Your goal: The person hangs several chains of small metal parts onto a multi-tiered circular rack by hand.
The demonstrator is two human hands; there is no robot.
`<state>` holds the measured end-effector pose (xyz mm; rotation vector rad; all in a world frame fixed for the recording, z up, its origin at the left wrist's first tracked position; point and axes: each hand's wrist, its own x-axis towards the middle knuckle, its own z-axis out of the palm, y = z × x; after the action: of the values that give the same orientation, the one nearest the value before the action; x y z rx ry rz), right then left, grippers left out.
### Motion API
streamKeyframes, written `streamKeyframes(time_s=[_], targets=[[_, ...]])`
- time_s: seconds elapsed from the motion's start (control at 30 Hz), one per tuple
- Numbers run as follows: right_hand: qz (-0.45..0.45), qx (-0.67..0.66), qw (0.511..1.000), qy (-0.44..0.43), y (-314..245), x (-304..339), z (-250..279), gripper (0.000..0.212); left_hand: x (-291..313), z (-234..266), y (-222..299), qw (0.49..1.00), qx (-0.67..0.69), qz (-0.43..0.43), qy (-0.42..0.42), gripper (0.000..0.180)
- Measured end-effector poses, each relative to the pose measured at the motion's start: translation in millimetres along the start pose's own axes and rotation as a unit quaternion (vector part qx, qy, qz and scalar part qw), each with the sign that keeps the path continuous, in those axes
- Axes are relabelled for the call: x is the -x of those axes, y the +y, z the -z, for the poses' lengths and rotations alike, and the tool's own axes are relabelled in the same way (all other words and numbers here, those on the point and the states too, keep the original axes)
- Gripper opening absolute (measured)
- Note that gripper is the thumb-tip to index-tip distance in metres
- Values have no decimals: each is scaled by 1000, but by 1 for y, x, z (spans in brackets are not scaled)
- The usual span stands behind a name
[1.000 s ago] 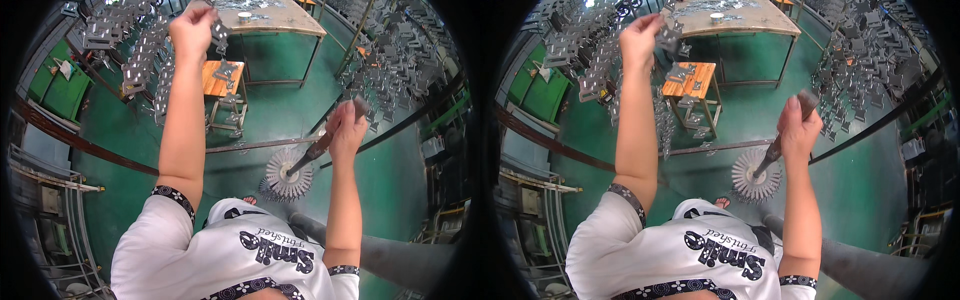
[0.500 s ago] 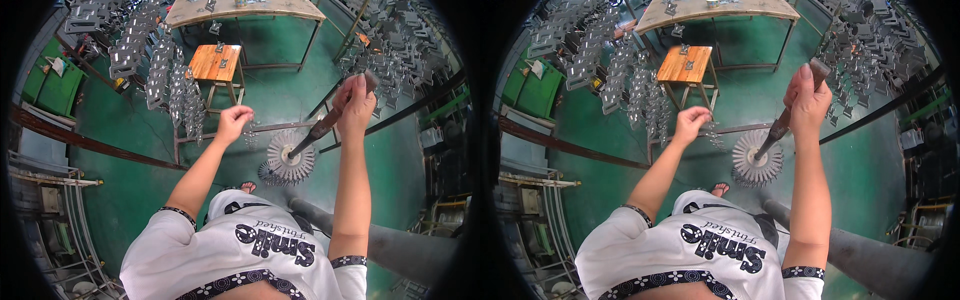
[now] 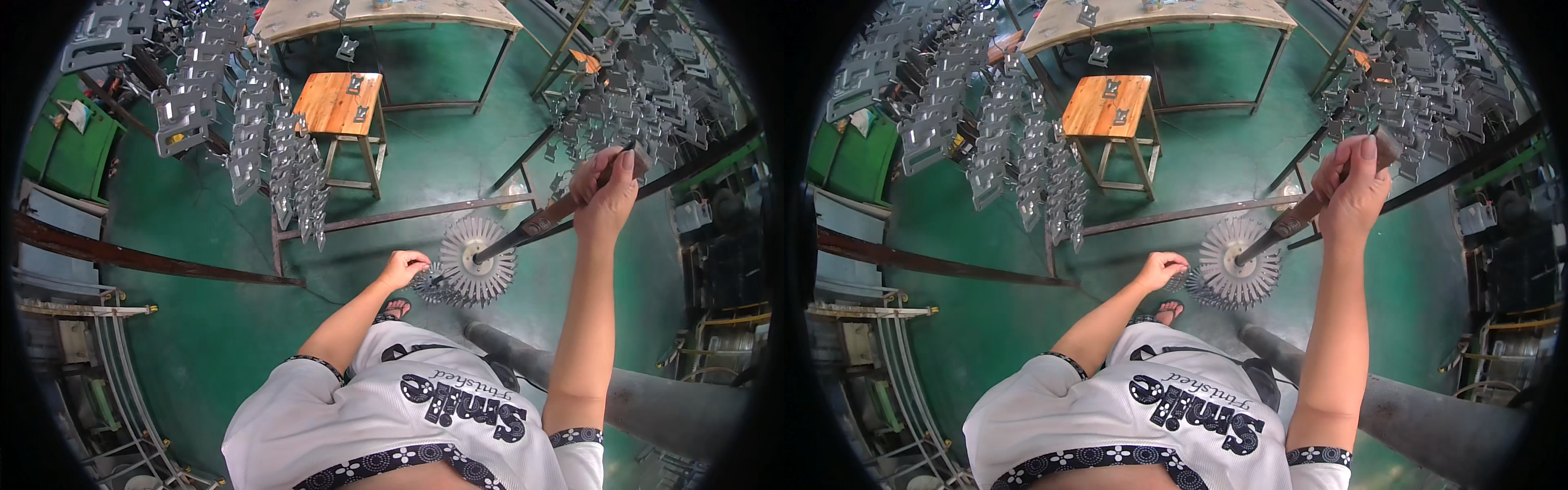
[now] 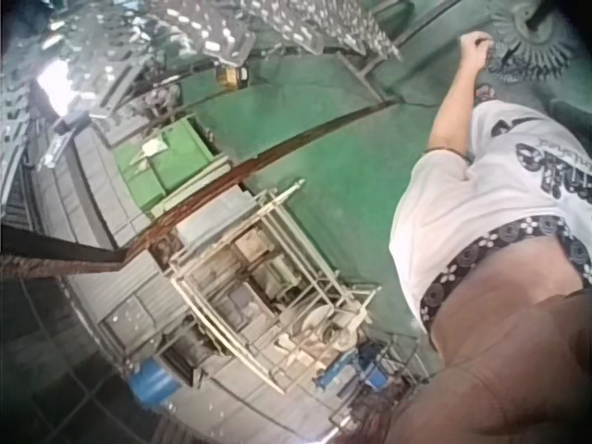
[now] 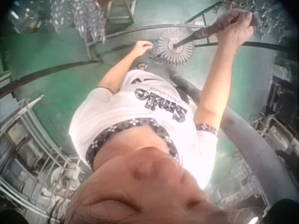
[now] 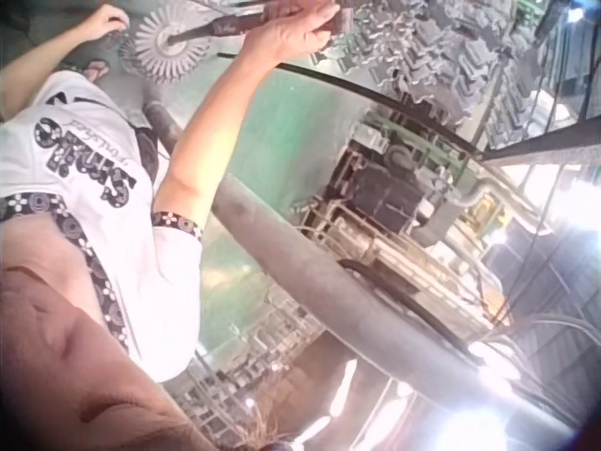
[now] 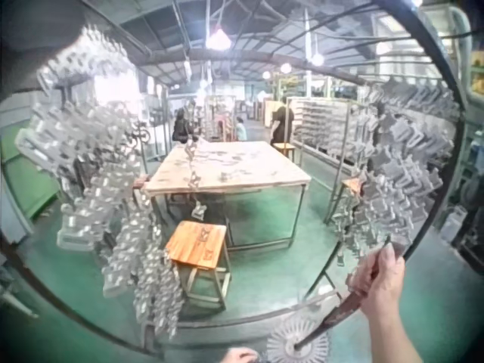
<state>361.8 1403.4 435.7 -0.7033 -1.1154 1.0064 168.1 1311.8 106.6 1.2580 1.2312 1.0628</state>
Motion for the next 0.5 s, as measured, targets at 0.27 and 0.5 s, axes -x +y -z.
streamKeyframes(time_s=[0.27,0.5], targets=[[2,12,1000,5,0,-2,4,39,5,-23,-16,997,-31,-13,-71,9],[7,7,1000,-5,-2,-2,9,39,3,-33,-15,996,-27,-11,-85,10]])
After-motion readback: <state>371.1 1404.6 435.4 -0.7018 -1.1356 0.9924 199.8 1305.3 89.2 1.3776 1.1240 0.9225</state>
